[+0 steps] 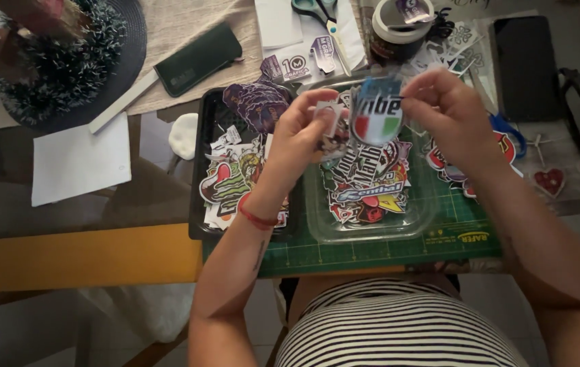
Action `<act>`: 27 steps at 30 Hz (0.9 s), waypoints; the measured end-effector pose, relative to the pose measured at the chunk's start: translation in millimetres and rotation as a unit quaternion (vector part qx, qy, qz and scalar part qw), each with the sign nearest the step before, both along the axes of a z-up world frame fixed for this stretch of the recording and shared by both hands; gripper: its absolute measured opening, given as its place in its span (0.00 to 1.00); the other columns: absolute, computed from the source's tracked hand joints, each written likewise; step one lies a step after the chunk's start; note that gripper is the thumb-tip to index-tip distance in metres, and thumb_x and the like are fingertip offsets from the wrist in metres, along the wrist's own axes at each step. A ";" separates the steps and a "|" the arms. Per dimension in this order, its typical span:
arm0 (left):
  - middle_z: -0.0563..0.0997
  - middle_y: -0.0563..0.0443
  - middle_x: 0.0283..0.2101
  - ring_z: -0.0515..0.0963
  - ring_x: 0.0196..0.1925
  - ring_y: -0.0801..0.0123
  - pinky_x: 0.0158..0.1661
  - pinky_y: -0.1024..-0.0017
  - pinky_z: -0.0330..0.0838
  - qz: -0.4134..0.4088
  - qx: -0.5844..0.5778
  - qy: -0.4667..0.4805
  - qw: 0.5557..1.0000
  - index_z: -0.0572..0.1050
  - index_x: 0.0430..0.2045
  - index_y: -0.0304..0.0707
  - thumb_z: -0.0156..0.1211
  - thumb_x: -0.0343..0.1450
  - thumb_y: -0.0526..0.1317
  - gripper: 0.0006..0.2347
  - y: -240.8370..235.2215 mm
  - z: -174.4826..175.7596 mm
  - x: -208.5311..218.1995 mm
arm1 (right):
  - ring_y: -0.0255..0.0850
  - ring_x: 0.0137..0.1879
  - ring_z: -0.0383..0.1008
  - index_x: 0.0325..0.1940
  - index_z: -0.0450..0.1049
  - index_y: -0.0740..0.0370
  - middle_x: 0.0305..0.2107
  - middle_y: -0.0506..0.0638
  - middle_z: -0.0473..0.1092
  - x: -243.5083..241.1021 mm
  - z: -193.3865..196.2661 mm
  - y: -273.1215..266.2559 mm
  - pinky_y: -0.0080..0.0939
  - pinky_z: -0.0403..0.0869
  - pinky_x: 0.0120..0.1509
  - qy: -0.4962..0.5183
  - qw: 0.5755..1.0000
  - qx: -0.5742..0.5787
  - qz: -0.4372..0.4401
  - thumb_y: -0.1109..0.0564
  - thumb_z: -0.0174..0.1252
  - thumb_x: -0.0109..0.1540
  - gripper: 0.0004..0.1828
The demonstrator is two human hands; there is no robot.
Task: The person is sorting various colorful stickers by picking them up from a tray and placing them into a clear plastic container on a table.
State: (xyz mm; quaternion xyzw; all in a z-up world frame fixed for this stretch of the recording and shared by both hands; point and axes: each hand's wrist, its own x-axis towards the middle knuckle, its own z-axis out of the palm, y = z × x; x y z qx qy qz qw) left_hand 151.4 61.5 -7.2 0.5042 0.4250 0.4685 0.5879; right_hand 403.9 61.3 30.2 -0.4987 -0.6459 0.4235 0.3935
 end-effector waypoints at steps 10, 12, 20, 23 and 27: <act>0.90 0.50 0.41 0.59 0.19 0.83 0.19 0.80 0.54 0.046 0.090 0.146 0.984 0.74 0.59 0.41 0.52 0.82 0.37 0.12 -0.9 -1.6 -2.1 | 0.48 0.48 0.81 0.48 0.75 0.65 0.45 0.60 0.76 24.6 -26.7 19.6 0.37 0.84 0.49 -0.126 0.992 -0.020 0.008 0.69 0.52 0.73 0.07; 0.90 0.43 0.46 0.89 0.44 0.71 0.47 0.72 0.84 0.048 0.119 -0.008 0.992 0.77 0.61 0.51 0.54 0.82 0.35 0.13 2.0 -14.1 -2.6 | 0.58 0.39 0.82 0.48 0.82 0.69 0.33 0.65 0.79 26.8 -44.7 21.0 0.51 0.78 0.45 -0.037 0.991 0.042 0.123 0.68 0.57 0.67 0.09; 0.88 0.41 0.47 0.90 0.46 0.65 0.47 0.69 0.85 0.000 0.083 -0.137 0.987 0.75 0.59 0.44 0.55 0.83 0.35 0.10 0.8 -12.7 1.3 | 0.64 0.42 0.82 0.51 0.82 0.64 0.33 0.67 0.80 -3.2 -13.5 0.1 0.61 0.79 0.45 -0.163 0.959 0.076 0.220 0.56 0.61 0.70 0.11; 0.87 0.45 0.44 0.88 0.43 0.71 0.44 0.75 0.83 -0.020 0.069 -0.153 0.986 0.73 0.60 0.43 0.56 0.83 0.36 0.10 -6.3 -1.7 6.5 | 0.60 0.43 0.82 0.53 0.83 0.59 0.32 0.60 0.81 -2.7 -40.3 5.8 0.58 0.77 0.46 -0.153 0.966 0.109 0.179 0.49 0.62 0.71 0.13; 0.86 0.48 0.42 0.87 0.42 0.74 0.44 0.75 0.84 -0.056 0.052 -0.160 0.984 0.71 0.61 0.44 0.58 0.83 0.38 0.11 -7.9 -5.8 11.2 | 0.47 0.38 0.83 0.48 0.84 0.57 0.29 0.52 0.81 -2.3 -60.8 8.9 0.47 0.78 0.43 -0.126 0.973 0.116 0.154 0.51 0.66 0.71 0.08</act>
